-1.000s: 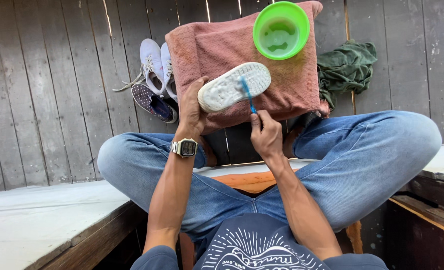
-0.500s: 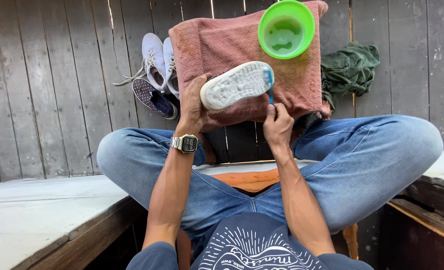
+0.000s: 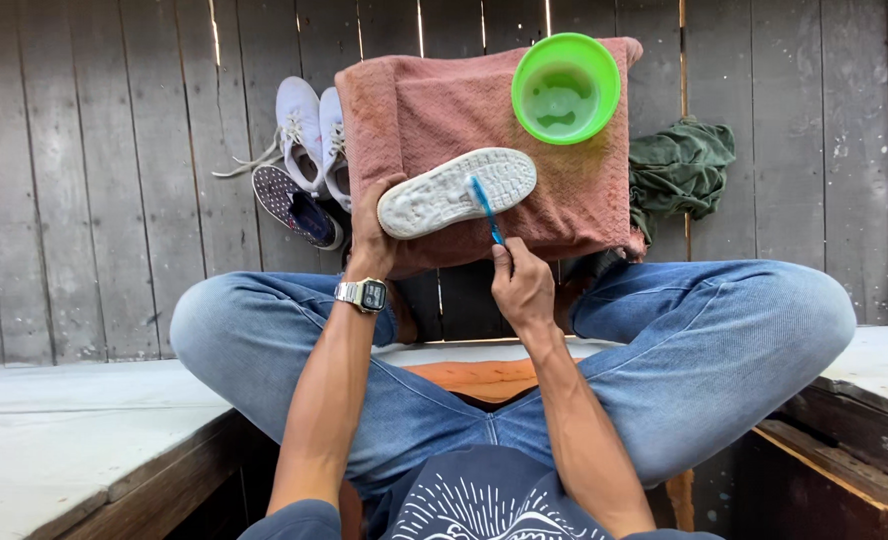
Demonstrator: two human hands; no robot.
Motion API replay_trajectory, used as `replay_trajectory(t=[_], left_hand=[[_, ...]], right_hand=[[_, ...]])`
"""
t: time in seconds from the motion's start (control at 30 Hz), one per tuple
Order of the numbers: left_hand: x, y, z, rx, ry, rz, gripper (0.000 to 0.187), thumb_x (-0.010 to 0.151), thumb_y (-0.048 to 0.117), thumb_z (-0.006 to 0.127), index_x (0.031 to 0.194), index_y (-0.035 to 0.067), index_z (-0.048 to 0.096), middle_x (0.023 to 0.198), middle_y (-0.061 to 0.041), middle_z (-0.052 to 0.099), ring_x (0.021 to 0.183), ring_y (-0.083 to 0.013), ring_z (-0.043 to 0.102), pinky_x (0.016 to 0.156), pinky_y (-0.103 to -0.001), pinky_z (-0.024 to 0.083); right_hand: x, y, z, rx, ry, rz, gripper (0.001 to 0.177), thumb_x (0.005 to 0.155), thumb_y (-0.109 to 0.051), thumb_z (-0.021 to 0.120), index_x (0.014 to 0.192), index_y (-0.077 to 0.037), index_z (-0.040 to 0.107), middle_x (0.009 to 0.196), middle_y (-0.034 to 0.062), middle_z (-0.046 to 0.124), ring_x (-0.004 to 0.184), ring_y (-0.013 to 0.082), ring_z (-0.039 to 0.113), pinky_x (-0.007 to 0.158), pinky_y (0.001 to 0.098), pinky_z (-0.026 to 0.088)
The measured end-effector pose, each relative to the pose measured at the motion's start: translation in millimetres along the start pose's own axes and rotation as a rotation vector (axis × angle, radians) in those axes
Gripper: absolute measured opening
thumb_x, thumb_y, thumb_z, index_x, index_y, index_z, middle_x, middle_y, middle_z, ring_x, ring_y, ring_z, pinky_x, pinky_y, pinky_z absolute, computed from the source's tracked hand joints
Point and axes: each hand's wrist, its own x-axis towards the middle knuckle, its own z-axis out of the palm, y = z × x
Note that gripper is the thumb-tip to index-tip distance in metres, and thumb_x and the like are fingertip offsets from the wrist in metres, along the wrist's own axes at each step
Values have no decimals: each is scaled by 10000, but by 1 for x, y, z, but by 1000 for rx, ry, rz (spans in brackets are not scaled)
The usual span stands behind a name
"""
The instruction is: The person scrubs the white sole of a sneaker using a blue toothbrush. The shoe is held against a pink towel on a wooden bench, and a green bowl of water is nearby. The person repeatedly brushes the sole's treads and surface.
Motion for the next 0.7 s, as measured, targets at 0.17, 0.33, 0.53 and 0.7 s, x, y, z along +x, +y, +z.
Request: replay_trajectory(t=[0.17, 0.33, 0.53, 0.7], left_hand=[[-10, 1, 1, 203, -20, 169, 363, 870, 323, 609, 1085, 100, 797, 1067, -142, 744, 980, -228, 711, 862, -334, 584], [-5, -3, 2, 207, 0, 191, 385, 872, 331, 576, 1073, 91, 800, 1056, -132, 740, 975, -218, 694, 871, -337, 580], [-9, 1, 1, 308, -43, 272, 390, 905, 291, 528, 1093, 79, 796, 1089, -167, 728, 1042, -255, 680, 904, -357, 562], [-14, 3, 4, 304, -49, 271, 391, 906, 287, 528, 1103, 77, 792, 1107, -182, 717, 1056, -262, 670, 922, -371, 553]], right_hand=[[15, 16, -20, -25, 116, 100, 223, 1050, -271, 558, 952, -109, 674, 783, 245, 695, 803, 478, 702, 697, 568, 535], [5, -6, -11, 45, 47, 41, 253, 1065, -280, 542, 925, -124, 684, 783, 216, 710, 776, 449, 723, 662, 542, 552], [17, 16, -17, -70, 145, 124, 224, 1060, -308, 540, 1006, -133, 669, 809, 229, 705, 835, 463, 708, 721, 560, 544], [3, -2, -12, -69, 8, -14, 246, 1051, -329, 587, 971, -124, 698, 779, 245, 712, 770, 477, 722, 654, 586, 549]])
